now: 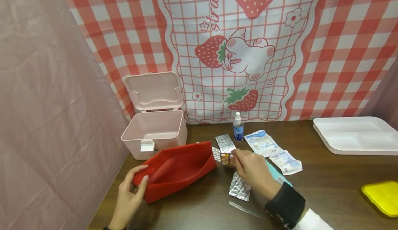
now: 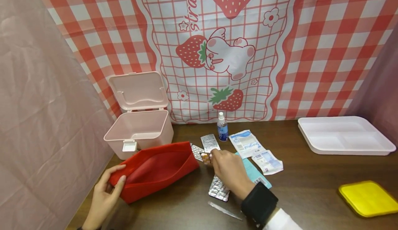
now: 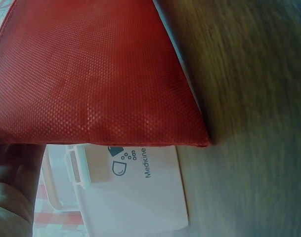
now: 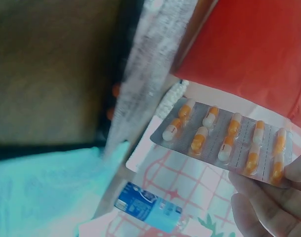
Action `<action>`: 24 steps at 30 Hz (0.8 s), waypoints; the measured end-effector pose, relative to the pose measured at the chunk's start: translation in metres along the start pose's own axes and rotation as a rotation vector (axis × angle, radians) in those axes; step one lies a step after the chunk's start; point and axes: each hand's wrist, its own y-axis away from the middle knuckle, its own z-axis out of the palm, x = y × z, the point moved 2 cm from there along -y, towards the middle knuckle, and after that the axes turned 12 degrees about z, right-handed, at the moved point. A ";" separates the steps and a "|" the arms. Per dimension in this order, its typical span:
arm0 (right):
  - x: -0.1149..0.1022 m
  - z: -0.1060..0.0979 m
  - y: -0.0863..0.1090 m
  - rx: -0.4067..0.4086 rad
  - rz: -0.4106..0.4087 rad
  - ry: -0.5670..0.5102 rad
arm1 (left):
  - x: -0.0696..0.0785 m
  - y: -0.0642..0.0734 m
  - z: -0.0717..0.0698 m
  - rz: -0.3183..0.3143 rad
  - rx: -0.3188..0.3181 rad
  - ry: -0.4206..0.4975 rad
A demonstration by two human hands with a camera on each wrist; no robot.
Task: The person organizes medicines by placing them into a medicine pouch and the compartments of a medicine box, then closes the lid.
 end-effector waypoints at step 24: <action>-0.045 -0.061 -0.025 0.134 -0.087 -0.343 | 0.000 0.000 0.000 -0.009 -0.001 -0.003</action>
